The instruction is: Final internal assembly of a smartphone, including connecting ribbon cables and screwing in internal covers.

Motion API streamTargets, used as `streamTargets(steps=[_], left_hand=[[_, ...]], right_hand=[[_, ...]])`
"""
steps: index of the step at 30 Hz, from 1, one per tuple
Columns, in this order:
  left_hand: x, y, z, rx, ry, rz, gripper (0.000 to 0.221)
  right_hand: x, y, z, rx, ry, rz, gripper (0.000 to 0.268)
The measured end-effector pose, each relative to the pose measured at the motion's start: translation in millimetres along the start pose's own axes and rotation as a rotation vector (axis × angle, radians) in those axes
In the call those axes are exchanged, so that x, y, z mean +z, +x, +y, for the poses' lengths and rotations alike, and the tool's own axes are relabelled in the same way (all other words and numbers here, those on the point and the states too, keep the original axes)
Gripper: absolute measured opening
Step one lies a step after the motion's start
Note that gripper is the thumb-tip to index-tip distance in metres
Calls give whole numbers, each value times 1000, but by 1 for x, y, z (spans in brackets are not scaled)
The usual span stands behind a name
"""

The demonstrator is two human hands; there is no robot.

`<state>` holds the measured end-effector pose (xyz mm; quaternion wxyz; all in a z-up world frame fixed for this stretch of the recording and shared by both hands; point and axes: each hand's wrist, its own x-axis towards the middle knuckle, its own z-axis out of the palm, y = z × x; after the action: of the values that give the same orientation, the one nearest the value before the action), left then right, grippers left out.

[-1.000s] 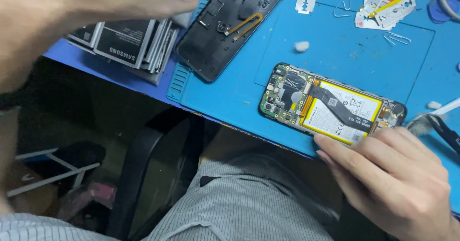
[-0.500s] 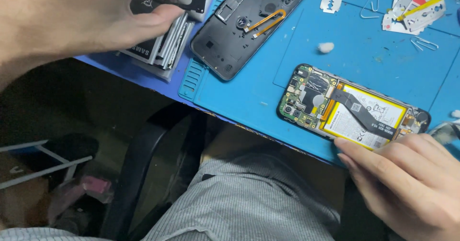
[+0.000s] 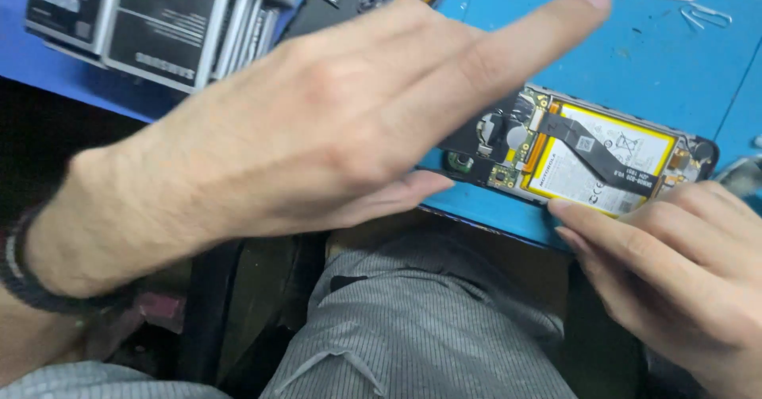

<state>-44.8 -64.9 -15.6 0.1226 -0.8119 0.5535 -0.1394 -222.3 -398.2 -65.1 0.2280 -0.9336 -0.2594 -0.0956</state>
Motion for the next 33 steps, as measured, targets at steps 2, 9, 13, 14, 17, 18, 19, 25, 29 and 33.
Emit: streamTargets(steps=[2, 9, 13, 14, 17, 18, 19, 25, 29, 33], left_hand=[[5, 14, 21, 28, -275, 55, 77], [24, 30, 54, 59, -824, 133, 94], [37, 28, 54, 72, -834, 129, 105], [40, 28, 53, 83, -837, 130, 110], [42, 27, 50, 73, -903, 113, 117], [40, 29, 48, 74, -905, 112, 117], [39, 30, 47, 81, -912, 103, 118], [42, 29, 42, 100, -946, 84, 115], [41, 31, 42, 84, -948, 84, 114], [37, 25, 40, 71, -939, 100, 111]], right_hand=[[3, -2, 0, -3, -27, 23, 18], [10, -14, 8, 19, 13, 11, 17], [13, -17, 7, 49, 32, -8, 18], [13, -18, 7, 60, 31, -11, 19], [14, -24, 10, 89, 32, -16, 21], [15, -25, 9, 91, 33, -17, 21], [16, -25, 9, 97, 33, -11, 19], [14, -25, 10, 101, 38, -29, 21], [16, -29, 11, 114, 41, -27, 22], [13, -25, 11, 87, 19, -53, 24]])
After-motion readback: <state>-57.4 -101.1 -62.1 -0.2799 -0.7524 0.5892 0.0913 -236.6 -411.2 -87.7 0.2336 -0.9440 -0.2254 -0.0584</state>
